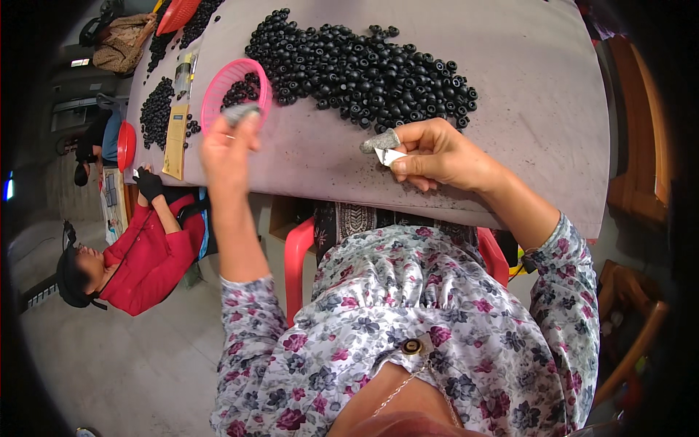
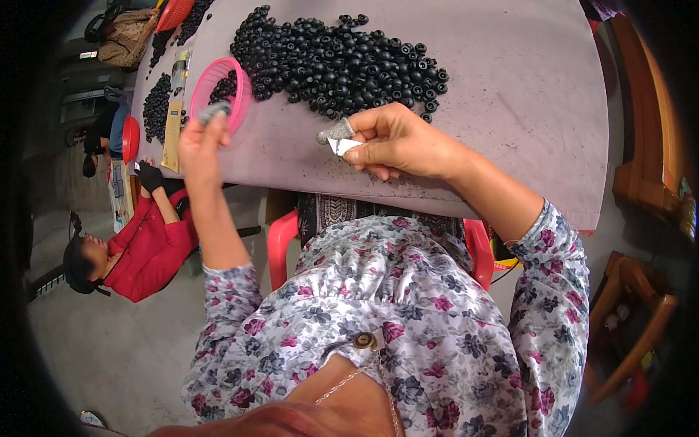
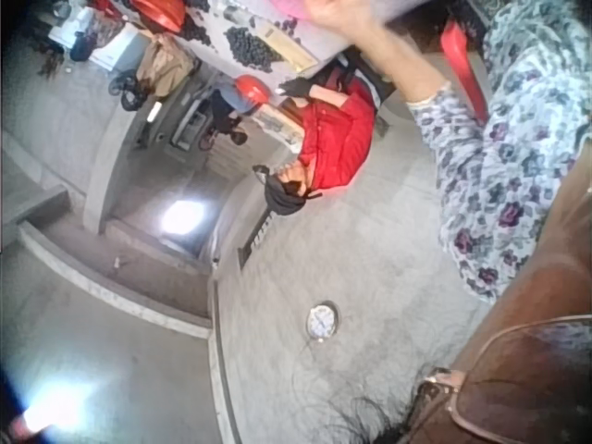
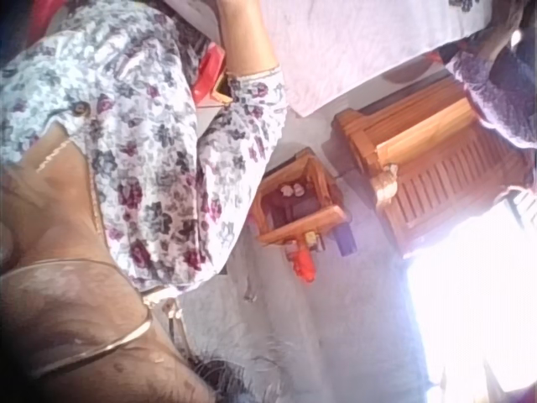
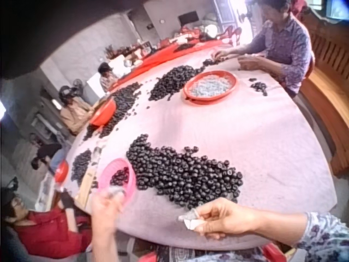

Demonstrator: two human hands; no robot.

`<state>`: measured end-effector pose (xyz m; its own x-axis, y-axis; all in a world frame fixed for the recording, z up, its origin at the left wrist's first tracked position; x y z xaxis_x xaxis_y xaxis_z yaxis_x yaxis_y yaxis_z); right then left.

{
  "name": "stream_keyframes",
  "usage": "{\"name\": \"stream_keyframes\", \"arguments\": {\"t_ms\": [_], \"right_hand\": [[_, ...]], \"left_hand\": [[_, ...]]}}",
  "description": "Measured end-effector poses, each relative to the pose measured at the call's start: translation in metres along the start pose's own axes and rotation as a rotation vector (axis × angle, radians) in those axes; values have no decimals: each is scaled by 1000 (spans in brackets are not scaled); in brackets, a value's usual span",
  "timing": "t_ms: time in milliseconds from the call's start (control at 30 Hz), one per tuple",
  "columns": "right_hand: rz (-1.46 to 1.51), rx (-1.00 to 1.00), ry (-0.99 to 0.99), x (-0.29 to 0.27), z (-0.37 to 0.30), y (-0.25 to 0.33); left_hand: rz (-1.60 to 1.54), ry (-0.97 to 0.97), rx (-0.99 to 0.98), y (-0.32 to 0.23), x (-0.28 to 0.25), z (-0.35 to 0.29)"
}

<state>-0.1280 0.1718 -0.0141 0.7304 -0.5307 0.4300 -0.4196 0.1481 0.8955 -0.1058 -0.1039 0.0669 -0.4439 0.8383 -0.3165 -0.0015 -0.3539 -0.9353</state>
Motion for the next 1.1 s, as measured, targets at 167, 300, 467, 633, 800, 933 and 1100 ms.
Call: {"name": "stream_keyframes", "arguments": {"t_ms": [167,300,467,633,800,933,1100], "right_hand": [[39,-42,-72,-2,2,10],[163,-126,-253,-18,-1,17],[148,-135,-321,-24,0,17],[118,-133,-314,-23,1,19],[28,-72,-301,-21,0,16],[9,-53,-289,-16,1,16],[2,-75,-280,-18,3,14]], "left_hand": [[454,-115,130,7,-30,28],[441,84,406,-14,64,-23],[522,227,485,-12,110,-34],[603,323,567,-10,119,-32],[607,281,404,-8,114,-35],[482,210,189,14,99,-36],[564,219,291,7,100,-44]]}}
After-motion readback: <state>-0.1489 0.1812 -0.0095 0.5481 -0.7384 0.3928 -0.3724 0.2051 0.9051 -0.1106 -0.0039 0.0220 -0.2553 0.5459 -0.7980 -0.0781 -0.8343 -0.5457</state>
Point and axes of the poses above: each hand's wrist, its own z-axis towards the middle knuckle, its own x-axis out of the palm, y = z × x, the point moved 7 cm from there along z, towards the middle knuckle, and after that the axes turned 5 degrees about -y, right-handed, at the moved point
